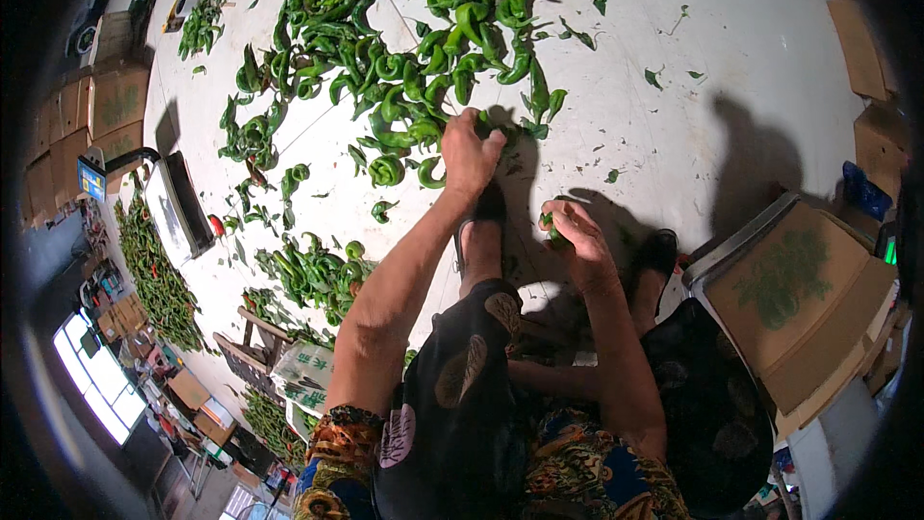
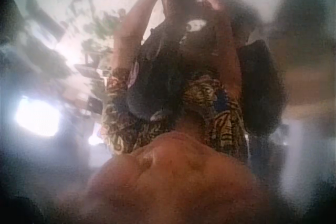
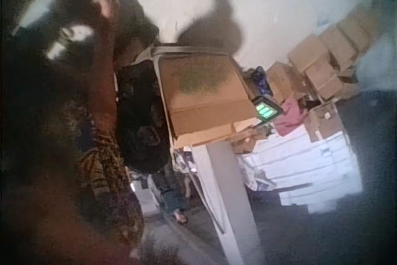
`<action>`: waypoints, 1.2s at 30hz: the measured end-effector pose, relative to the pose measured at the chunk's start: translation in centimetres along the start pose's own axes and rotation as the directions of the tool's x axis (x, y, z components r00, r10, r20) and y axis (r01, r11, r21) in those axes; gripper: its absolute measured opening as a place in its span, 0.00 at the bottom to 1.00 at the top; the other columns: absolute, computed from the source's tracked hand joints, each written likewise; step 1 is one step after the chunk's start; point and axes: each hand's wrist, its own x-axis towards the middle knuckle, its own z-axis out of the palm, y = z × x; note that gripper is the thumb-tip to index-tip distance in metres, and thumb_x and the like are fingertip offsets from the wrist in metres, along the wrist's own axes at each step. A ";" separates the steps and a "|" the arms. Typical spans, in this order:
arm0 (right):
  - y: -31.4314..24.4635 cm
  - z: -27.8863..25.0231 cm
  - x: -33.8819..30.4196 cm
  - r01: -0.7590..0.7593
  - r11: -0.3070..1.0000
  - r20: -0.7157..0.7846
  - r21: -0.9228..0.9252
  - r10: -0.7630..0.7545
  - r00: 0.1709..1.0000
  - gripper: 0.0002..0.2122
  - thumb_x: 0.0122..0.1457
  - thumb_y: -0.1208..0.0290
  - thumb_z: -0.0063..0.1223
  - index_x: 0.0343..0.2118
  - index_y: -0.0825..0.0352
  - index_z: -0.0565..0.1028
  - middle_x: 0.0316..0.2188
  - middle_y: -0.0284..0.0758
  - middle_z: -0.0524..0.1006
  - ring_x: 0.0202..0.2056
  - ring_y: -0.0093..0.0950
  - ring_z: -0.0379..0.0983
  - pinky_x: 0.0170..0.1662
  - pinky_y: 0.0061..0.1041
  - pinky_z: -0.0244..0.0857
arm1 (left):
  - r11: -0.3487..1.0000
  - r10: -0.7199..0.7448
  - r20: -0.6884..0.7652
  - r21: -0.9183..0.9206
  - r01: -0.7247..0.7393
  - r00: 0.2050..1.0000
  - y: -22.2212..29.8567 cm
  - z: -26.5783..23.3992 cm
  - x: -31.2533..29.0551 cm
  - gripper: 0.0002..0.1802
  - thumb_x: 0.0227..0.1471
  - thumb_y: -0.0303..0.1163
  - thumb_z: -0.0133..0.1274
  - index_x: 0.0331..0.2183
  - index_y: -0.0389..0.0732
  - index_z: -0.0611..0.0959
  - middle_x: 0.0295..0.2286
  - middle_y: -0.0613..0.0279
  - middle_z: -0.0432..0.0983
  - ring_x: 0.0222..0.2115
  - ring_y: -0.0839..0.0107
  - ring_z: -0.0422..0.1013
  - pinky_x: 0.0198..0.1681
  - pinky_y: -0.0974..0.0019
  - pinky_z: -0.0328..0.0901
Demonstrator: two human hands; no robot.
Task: The person sorts green peppers from a pile on the floor and places them into cardboard boxes, repeating the action for several boxes.
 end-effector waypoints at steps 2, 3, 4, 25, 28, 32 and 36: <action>-0.8 1.0 -0.3 -0.059 0.998 -0.031 0.032 0.060 0.998 0.18 0.60 0.60 0.49 0.48 0.67 0.72 0.38 0.32 0.74 0.41 0.24 0.69 0.45 0.26 0.62 | 0.947 -0.118 0.167 -0.276 0.162 0.979 1.3 -1.0 -1.3 0.18 0.39 0.33 0.59 0.32 0.31 0.78 0.23 0.46 0.74 0.25 0.52 0.70 0.32 0.60 0.66; -1.2 1.4 0.0 -0.063 0.997 -0.042 0.049 0.065 0.997 0.19 0.60 0.60 0.50 0.48 0.67 0.72 0.38 0.32 0.74 0.41 0.23 0.69 0.44 0.25 0.62 | 0.866 -0.211 0.234 -0.405 0.292 0.949 1.9 -0.9 -2.3 0.15 0.45 0.34 0.58 0.31 0.31 0.78 0.21 0.52 0.75 0.22 0.62 0.69 0.32 0.64 0.65; -1.1 1.4 0.2 -0.063 0.998 -0.032 0.027 0.064 0.997 0.19 0.59 0.60 0.51 0.49 0.67 0.71 0.38 0.32 0.74 0.40 0.23 0.69 0.44 0.25 0.62 | 0.743 -0.236 0.339 -0.541 0.394 0.911 2.3 -1.3 -3.2 0.15 0.48 0.35 0.57 0.32 0.32 0.79 0.21 0.54 0.75 0.23 0.66 0.70 0.32 0.64 0.66; 3.2 -0.7 2.1 -0.253 0.962 0.010 0.107 0.253 0.967 0.11 0.59 0.64 0.52 0.35 0.68 0.76 0.33 0.33 0.77 0.33 0.24 0.71 0.41 0.23 0.64 | 0.912 0.339 0.078 0.218 -0.348 0.938 1.1 -1.4 -0.5 0.15 0.40 0.23 0.53 0.36 0.40 0.78 0.31 0.51 0.72 0.31 0.50 0.71 0.33 0.53 0.68; 4.1 -0.5 2.5 -0.181 0.949 0.016 0.257 0.183 0.983 0.12 0.59 0.68 0.51 0.43 0.68 0.73 0.39 0.35 0.75 0.36 0.25 0.71 0.43 0.23 0.65 | 0.952 0.196 0.123 0.213 -0.219 0.973 0.6 -1.0 -0.9 0.16 0.39 0.25 0.55 0.37 0.41 0.77 0.30 0.51 0.72 0.31 0.49 0.71 0.34 0.52 0.67; 3.6 -0.1 2.5 -0.104 0.918 0.065 0.383 0.086 0.994 0.18 0.58 0.74 0.49 0.52 0.67 0.68 0.45 0.36 0.73 0.41 0.26 0.71 0.42 0.25 0.66 | 0.980 0.186 0.133 -0.097 -0.174 0.974 2.0 -1.8 -3.3 0.16 0.40 0.24 0.57 0.37 0.41 0.80 0.30 0.49 0.75 0.32 0.50 0.72 0.35 0.55 0.68; 4.4 -0.4 3.6 -0.044 0.934 0.089 0.356 0.013 0.996 0.16 0.59 0.73 0.51 0.51 0.66 0.70 0.40 0.33 0.75 0.38 0.26 0.72 0.39 0.25 0.68 | 0.906 0.341 0.497 -0.401 -0.138 0.798 3.9 -2.4 -6.0 0.10 0.44 0.25 0.57 0.33 0.37 0.81 0.28 0.51 0.79 0.30 0.58 0.76 0.35 0.63 0.69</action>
